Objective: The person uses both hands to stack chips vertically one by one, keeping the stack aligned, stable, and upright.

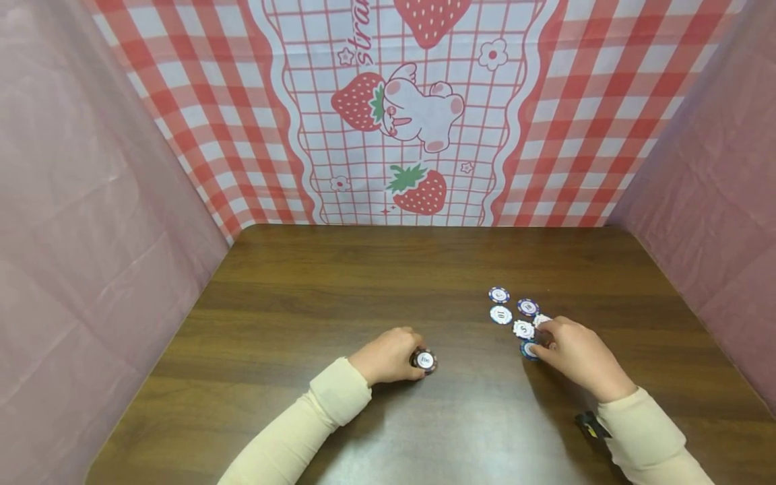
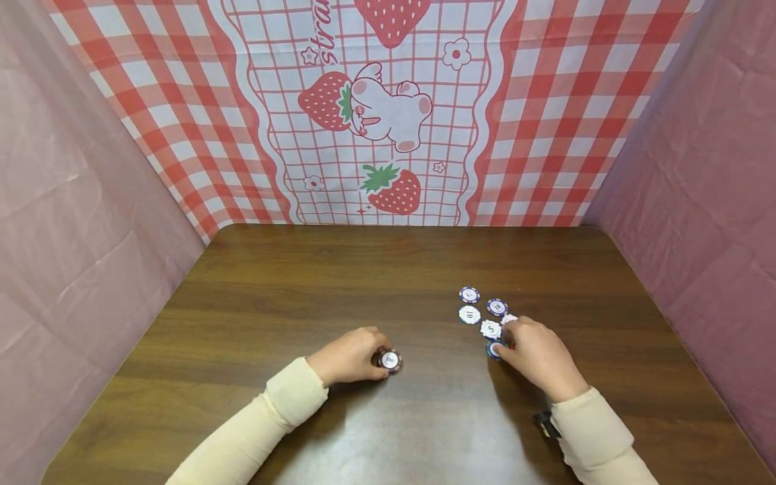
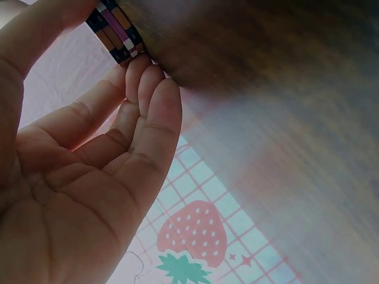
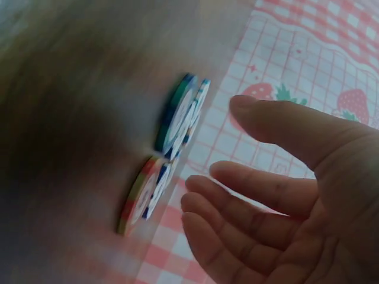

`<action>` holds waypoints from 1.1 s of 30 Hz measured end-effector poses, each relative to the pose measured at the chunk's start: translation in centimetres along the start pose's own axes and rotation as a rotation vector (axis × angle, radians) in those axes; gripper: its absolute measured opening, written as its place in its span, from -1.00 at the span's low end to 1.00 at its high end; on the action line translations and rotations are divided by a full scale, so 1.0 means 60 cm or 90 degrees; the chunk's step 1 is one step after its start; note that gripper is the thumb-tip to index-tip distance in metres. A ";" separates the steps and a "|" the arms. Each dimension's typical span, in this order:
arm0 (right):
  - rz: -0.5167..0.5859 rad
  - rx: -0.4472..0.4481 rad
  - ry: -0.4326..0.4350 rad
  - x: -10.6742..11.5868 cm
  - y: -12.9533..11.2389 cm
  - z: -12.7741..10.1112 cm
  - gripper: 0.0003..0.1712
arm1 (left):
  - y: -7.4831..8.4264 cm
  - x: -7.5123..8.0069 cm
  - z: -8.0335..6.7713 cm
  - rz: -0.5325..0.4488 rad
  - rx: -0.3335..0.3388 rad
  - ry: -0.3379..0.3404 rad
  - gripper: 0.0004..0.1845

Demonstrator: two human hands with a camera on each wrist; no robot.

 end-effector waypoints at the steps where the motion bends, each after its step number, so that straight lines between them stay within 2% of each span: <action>1: 0.000 -0.006 -0.004 0.000 0.003 -0.001 -0.72 | 0.000 0.000 0.000 0.001 0.000 0.000 -0.68; 12: -0.002 -0.003 -0.030 -0.010 0.021 -0.001 -0.76 | -0.001 -0.004 0.001 -0.007 -0.001 0.003 -0.71; 22: -0.013 0.028 -0.026 -0.014 0.015 -0.001 -0.80 | -0.001 -0.005 0.002 -0.004 0.002 0.000 -0.70; 27: -0.019 0.022 -0.032 -0.016 0.014 -0.002 -0.75 | -0.001 -0.004 0.001 -0.006 -0.001 0.002 -0.71; 33: -0.018 0.024 -0.046 -0.019 0.013 -0.002 -0.83 | -0.002 -0.004 0.002 -0.015 0.004 -0.003 -0.72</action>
Point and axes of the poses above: each hand's wrist, its own z-axis towards the middle knuckle, its own x-axis out of the back of the hand, y = z × x, the point moved 5 cm from there along z, towards the middle knuckle, and after that the axes turned 15 degrees about z, right-handed, at the moved point
